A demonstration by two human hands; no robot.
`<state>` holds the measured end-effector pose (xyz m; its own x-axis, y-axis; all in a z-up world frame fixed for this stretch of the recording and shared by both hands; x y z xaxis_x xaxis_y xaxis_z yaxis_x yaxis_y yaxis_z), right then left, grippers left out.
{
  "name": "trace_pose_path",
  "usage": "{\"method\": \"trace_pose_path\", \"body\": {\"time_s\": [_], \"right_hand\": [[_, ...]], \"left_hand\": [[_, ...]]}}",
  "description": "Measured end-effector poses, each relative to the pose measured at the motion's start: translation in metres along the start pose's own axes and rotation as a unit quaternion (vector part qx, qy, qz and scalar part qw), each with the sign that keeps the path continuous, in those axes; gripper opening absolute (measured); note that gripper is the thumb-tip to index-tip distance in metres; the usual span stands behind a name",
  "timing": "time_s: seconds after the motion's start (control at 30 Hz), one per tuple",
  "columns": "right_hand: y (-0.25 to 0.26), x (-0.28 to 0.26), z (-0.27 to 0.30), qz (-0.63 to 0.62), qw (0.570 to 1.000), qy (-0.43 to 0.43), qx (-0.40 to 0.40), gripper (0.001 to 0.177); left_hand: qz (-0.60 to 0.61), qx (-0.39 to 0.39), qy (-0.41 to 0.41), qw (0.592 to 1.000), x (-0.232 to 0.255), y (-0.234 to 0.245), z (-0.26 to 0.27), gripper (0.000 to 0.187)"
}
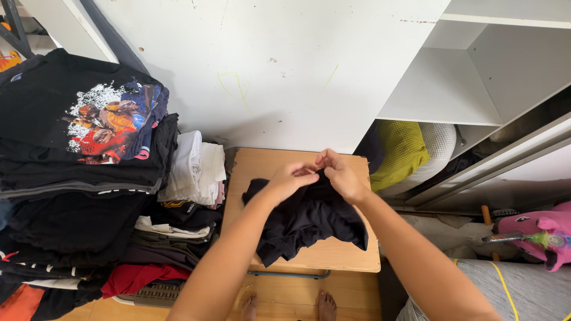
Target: The person picks up several t-shirts from a large pile and folds them individually on a small table before placing them into a white shelf.
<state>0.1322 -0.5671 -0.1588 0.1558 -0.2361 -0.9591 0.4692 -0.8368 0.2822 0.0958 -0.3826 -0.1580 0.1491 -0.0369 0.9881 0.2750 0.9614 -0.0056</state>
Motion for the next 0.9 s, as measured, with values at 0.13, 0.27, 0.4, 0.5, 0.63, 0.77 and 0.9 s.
{"method": "trace_pose_path", "body": {"time_s": [0.13,0.27,0.4,0.5,0.63,0.77,0.9], "right_hand": [[0.006,-0.087,0.016,0.417,0.908,0.006,0.046,0.041],[0.008,-0.107,0.01,0.538,0.838,0.054,0.078,0.039],[0.031,-0.057,-0.004,0.629,0.765,-0.054,0.128,0.028],[0.052,-0.022,-0.007,0.622,0.761,-0.094,0.158,0.02],[0.074,-0.008,-0.006,0.569,0.795,-0.139,0.162,0.02],[0.05,-0.041,-0.001,0.223,0.933,-0.21,0.191,0.021],[-0.009,-0.086,0.018,0.093,0.976,-0.142,0.134,0.032]], "left_hand": [[-0.125,-0.033,-0.05,0.99,0.026,0.007,-0.016,0.027],[-0.042,-0.01,-0.043,0.998,0.039,-0.002,-0.015,0.019],[-0.152,0.017,-0.011,0.988,0.07,0.011,0.004,0.031],[-0.297,0.043,-0.063,0.952,0.082,0.021,0.012,0.031],[-0.376,0.17,-0.045,0.91,0.073,0.058,0.014,0.033],[-0.403,0.425,-0.076,0.807,0.058,0.083,0.022,0.057],[-0.147,0.267,0.277,0.911,-0.024,0.082,-0.002,0.058]]}}
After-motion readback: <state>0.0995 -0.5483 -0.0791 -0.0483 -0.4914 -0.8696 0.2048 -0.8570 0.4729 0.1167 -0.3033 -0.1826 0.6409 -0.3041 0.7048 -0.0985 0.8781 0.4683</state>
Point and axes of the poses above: each hand's wrist, its own z-axis away from the middle knuckle, its own y-axis out of the back of the hand, x = y × z, the point moved 3 cm from there along -z, towards the middle knuckle, and after that the axes turned 13 degrees about z, right-handed, at the moved point
